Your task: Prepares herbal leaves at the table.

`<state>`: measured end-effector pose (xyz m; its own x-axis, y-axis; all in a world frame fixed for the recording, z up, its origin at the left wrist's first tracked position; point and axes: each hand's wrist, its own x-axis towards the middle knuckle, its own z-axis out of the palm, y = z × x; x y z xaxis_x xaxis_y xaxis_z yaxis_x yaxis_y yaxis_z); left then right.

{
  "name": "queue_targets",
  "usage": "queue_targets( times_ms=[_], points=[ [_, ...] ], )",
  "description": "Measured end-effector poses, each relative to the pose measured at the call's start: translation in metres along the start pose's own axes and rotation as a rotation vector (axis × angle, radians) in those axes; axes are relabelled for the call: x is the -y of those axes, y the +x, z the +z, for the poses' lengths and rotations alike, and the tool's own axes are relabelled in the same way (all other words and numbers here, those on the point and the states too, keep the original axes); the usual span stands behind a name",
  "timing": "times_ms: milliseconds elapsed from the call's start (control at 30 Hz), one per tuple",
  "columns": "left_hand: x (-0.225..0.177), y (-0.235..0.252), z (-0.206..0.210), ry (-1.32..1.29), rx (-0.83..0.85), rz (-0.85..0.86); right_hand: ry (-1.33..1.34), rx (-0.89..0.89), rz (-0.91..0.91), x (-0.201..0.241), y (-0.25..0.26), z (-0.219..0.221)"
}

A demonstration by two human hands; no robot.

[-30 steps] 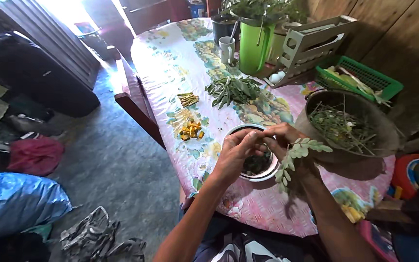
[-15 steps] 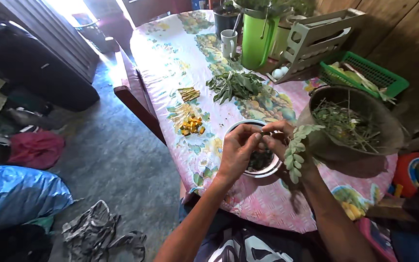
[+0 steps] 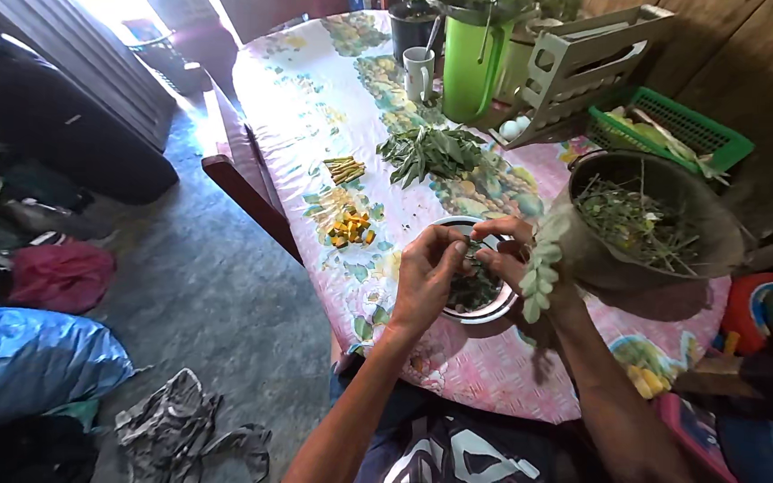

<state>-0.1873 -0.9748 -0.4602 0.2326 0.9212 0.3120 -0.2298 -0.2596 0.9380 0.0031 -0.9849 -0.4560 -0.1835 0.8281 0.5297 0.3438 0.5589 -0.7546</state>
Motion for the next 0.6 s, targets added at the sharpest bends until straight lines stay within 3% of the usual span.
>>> queue_targets(
  times_ms=[133,267,333,500,600],
  points=[
    [0.001,-0.002,0.004,-0.021,0.006,-0.006,0.078,0.012,0.050,0.000,-0.005,0.003],
    [0.000,-0.002,0.003,-0.023,-0.005,0.005,0.062,-0.022,-0.036,-0.008,-0.004,-0.008],
    [-0.001,-0.002,0.001,-0.013,-0.014,0.003,0.041,-0.061,0.039,-0.002,-0.005,-0.012],
    [-0.002,-0.003,-0.001,0.058,-0.010,0.057,0.042,0.054,0.059,-0.003,-0.002,-0.005],
    [-0.002,-0.003,-0.002,0.094,-0.001,0.085,0.000,0.042,-0.022,-0.004,0.000,-0.001]
  ],
)
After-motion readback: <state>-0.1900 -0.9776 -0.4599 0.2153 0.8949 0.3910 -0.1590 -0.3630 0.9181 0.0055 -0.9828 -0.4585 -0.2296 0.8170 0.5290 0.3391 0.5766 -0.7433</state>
